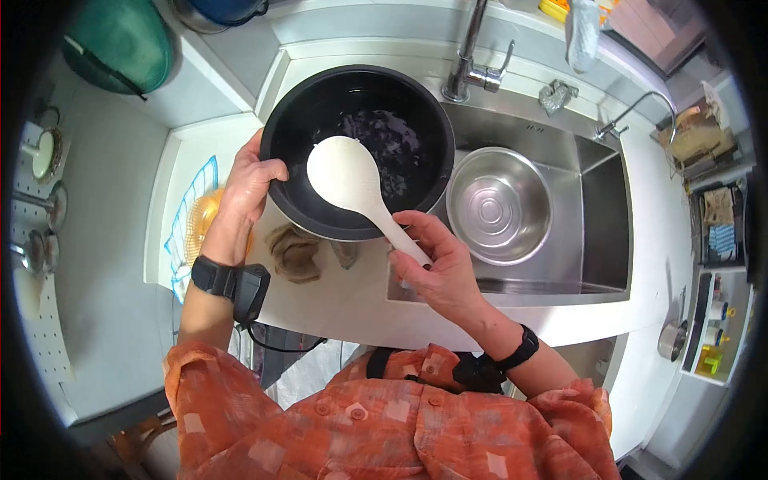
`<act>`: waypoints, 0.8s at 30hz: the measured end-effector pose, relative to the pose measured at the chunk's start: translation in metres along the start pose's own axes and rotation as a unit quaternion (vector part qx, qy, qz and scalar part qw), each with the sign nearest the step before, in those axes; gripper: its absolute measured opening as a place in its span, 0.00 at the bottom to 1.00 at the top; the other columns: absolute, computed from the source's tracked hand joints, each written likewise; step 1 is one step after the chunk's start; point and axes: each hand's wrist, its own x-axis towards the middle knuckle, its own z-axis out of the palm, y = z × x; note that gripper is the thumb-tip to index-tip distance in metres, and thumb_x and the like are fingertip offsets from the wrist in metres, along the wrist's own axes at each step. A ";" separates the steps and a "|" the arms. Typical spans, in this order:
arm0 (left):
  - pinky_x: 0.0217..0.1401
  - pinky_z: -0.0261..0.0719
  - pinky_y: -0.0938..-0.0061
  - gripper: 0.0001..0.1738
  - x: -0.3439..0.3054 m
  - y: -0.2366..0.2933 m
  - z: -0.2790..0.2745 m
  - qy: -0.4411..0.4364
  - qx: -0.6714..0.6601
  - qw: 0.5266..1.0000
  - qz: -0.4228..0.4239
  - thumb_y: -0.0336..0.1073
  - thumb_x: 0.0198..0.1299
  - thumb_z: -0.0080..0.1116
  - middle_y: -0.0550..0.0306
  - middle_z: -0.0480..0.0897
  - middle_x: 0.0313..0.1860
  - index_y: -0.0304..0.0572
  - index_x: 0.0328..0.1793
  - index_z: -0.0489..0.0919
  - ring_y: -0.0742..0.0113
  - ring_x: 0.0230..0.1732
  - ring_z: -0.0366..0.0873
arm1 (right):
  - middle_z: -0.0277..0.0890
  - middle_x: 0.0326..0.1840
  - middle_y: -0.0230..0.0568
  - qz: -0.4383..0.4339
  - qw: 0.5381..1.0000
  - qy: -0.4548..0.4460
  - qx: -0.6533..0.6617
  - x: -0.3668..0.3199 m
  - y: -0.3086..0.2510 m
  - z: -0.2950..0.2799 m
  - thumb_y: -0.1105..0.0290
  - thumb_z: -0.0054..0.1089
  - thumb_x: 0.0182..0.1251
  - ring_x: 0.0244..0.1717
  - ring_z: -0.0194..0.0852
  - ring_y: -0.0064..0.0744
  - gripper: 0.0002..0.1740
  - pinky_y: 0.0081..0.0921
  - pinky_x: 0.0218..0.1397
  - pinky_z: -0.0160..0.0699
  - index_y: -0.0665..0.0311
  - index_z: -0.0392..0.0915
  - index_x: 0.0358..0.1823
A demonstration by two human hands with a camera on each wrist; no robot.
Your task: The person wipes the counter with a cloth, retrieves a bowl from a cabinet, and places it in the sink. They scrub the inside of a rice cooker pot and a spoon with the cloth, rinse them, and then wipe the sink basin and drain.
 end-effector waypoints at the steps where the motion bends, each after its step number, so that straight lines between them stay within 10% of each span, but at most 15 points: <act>1: 0.50 0.74 0.78 0.37 -0.002 0.003 0.004 0.010 0.020 1.000 0.008 0.18 0.27 0.47 0.57 0.79 0.42 0.38 0.55 0.72 0.66 0.40 0.77 | 0.72 0.39 0.31 -0.010 1.000 0.001 -0.011 -0.001 0.002 0.000 0.78 0.55 0.58 0.32 0.67 0.14 0.22 0.11 0.34 0.69 0.63 0.65 0.55; 24: 0.52 0.72 0.79 0.37 -0.002 0.030 0.039 0.016 0.092 0.995 0.020 0.20 0.26 0.46 0.57 0.79 0.43 0.36 0.55 0.72 0.66 0.43 0.76 | 0.76 0.26 0.43 0.039 0.992 -0.054 -0.112 0.001 -0.044 -0.036 0.73 0.52 0.56 0.27 0.77 0.29 0.22 0.21 0.30 0.73 0.64 0.65 0.54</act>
